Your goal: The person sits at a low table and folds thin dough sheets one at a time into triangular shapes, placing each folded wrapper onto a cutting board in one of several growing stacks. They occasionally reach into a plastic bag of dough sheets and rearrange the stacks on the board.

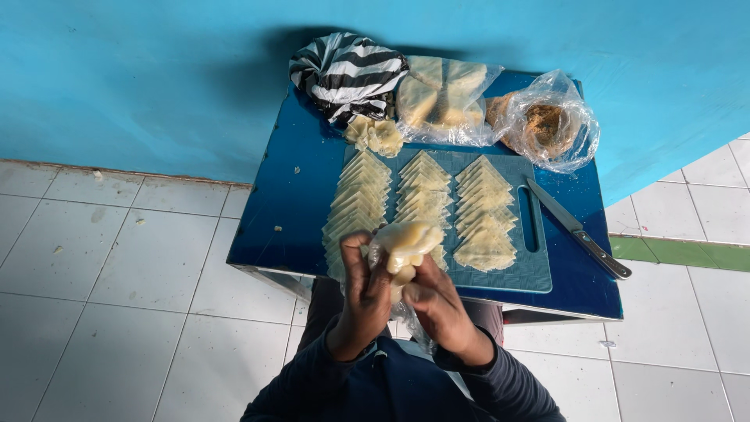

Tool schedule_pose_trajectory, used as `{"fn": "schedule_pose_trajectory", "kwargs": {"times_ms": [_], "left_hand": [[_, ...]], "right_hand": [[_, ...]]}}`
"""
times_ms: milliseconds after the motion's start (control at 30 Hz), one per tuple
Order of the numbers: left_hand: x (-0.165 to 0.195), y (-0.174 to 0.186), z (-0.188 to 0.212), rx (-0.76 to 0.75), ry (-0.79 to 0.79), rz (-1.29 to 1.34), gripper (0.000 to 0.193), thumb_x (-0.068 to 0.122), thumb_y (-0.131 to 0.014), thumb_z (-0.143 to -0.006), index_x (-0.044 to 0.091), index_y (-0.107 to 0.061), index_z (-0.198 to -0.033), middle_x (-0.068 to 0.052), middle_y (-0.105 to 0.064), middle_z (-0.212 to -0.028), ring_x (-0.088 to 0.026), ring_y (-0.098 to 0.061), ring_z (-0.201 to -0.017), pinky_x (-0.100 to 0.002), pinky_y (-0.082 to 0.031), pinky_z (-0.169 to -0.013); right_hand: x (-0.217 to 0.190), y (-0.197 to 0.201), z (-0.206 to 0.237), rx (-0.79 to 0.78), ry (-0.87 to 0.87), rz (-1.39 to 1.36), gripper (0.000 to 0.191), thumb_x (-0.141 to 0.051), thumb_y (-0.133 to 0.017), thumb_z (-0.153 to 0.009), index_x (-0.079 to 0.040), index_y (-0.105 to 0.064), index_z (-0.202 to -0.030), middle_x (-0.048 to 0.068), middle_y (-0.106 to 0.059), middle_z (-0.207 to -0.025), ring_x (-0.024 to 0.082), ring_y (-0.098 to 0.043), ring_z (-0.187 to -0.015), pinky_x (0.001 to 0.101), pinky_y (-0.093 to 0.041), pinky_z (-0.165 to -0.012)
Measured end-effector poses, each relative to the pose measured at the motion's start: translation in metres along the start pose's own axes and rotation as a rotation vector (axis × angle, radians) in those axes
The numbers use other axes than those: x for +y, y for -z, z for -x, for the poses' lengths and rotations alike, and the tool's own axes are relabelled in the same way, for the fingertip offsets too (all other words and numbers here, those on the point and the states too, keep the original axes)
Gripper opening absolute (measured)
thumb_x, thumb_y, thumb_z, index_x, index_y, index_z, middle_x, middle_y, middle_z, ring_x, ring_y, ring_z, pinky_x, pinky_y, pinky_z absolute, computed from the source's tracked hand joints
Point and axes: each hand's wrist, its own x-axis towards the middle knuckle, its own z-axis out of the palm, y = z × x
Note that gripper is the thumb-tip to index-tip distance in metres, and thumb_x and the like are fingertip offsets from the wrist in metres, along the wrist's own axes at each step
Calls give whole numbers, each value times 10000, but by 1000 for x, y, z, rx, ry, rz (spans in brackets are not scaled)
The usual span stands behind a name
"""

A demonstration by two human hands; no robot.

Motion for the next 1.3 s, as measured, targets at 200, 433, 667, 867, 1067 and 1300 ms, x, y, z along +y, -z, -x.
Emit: {"fn": "schedule_pose_trajectory", "kwargs": {"times_ms": [200,433,667,867,1067,1300], "left_hand": [[-14,1,9,-86,-38,121,110,84,-446,-1139,41,-439,-1240,-108,-589,-1152,-115,-574,-1024,-285,-519,-919],[-11,16,22,-175,57,41,254,209,-437,-1052,37,-516,-1221,-65,-564,-1146,-94,-548,-1051,-258,-469,-947],[10,22,9,-223,160,215,443,176,-708,-1018,56,-421,-1333,-47,-580,-1146,-103,-573,-1009,-254,-510,-879],[16,40,23,-390,207,-42,309,133,-557,-1084,-10,-532,-1356,-128,-656,-1233,-164,-657,-1116,-301,-549,-961],[-7,53,40,-243,204,-149,282,152,-536,-1070,-12,-574,-1296,-149,-691,-1162,-192,-724,-971,-314,-607,-831],[-4,57,41,-210,114,-87,592,478,-405,-1093,-41,-536,-1346,-160,-644,-1215,-233,-662,-1055,-348,-536,-900]], "right_hand": [[3,-15,0,151,339,808,320,-171,-499,-1114,17,-592,-1356,173,-608,-1455,303,-591,-1343,398,-456,-1125],[-9,-18,-11,267,383,1138,301,-142,-570,-1051,3,-677,-1293,132,-609,-1407,297,-547,-1331,449,-425,-1115],[-56,-17,-2,-169,246,1115,484,-31,-662,-933,-37,-619,-1415,166,-348,-1649,397,-329,-1518,556,-276,-1215],[-64,-10,3,-136,153,1125,578,-3,-646,-921,-154,-579,-1475,130,-352,-1656,375,-348,-1511,536,-341,-1199],[-39,-10,14,-188,105,615,514,-54,-549,-1077,-183,-484,-1570,124,-457,-1613,325,-442,-1527,470,-410,-1252],[-22,-8,22,-86,-51,300,473,-138,-496,-1109,-89,-477,-1579,154,-499,-1515,276,-506,-1381,392,-377,-1196]]}}
